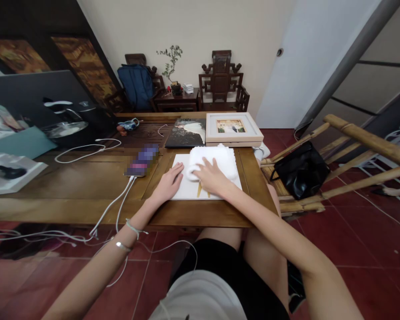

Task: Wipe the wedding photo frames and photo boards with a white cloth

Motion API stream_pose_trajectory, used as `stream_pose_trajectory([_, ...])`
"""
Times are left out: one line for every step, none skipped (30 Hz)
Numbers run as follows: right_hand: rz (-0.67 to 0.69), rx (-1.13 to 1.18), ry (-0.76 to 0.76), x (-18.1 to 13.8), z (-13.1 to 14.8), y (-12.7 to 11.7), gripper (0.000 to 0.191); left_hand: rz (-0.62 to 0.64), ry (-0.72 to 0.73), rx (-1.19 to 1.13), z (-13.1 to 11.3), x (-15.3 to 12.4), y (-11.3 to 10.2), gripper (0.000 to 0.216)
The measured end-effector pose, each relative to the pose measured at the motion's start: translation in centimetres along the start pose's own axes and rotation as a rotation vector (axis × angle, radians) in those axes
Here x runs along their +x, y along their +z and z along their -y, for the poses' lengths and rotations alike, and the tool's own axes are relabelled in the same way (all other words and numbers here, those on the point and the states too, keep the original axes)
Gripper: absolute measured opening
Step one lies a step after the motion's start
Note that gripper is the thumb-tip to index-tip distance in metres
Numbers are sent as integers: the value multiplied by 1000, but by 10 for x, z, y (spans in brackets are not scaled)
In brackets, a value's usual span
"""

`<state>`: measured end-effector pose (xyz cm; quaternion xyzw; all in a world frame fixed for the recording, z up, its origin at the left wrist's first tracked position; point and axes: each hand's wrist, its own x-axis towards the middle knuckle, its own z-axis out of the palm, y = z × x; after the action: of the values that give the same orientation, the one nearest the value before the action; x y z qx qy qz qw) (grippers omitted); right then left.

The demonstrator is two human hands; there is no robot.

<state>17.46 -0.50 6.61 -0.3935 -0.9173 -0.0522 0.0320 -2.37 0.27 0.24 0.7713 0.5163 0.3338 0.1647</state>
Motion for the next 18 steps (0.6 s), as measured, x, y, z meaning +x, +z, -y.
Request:
stream_pose_trajectory([6, 3, -28, -10, 9, 0, 47, 2, -5, -9, 1, 0, 0, 42])
stream_pose_trajectory([12, 6, -54, -21, 18, -1, 46, 6, -11, -18, 2, 1, 0, 43])
stream_pose_trajectory([18, 9, -78, -31, 28, -3, 44, 13, -16, -25, 2, 1, 0, 44])
stream_pose_trajectory([27, 13, -101, -41, 37, -6, 42, 21, -18, -28, 3, 1, 0, 44])
stream_pose_trajectory([35, 17, -123, -50, 46, -9, 40, 28, -16, -26, 3, 1, 0, 45])
stream_pose_trajectory([42, 21, -142, -58, 53, -12, 37, 30, -9, -19, 3, 0, 0, 46])
stream_pose_trajectory([50, 26, -156, -63, 59, -15, 36, 27, 1, -12, 3, 0, 0, 46])
stream_pose_trajectory([60, 34, -167, -67, 62, -17, 35, 20, 12, -5, 3, -1, 0, 46])
stream_pose_trajectory([69, 44, -173, -68, 64, -19, 35, 12, 22, 2, 3, -1, 1, 46])
stream_pose_trajectory([75, 59, -173, -68, 63, -21, 36, 4, 31, 8, 4, -2, 1, 46])
stream_pose_trajectory([80, 76, -168, -65, 61, -22, 39, -3, 37, 13, 4, -2, 2, 45])
stream_pose_trajectory([85, 94, -161, -60, 56, -23, 41, -8, 41, 15, 4, -2, 2, 45])
stream_pose_trajectory([88, 110, -152, -54, 51, -23, 43, -11, 44, 17, 5, -2, 2, 45])
stream_pose_trajectory([88, 120, -142, -47, 44, -22, 44, -13, 48, 17, 5, -2, 2, 45])
stream_pose_trajectory([84, 121, -129, -38, 37, -21, 45, -14, 51, 14, 5, -2, 2, 45])
stream_pose_trajectory([78, 114, -117, -28, 30, -20, 44, -15, 54, 9, 5, -2, 2, 45])
stream_pose_trajectory([70, 102, -102, -18, 24, -19, 43, -16, 56, 4, 6, -2, 2, 45])
stream_pose_trajectory([64, 88, -84, -8, 17, -17, 42, -19, 56, -2, 5, -2, 2, 45])
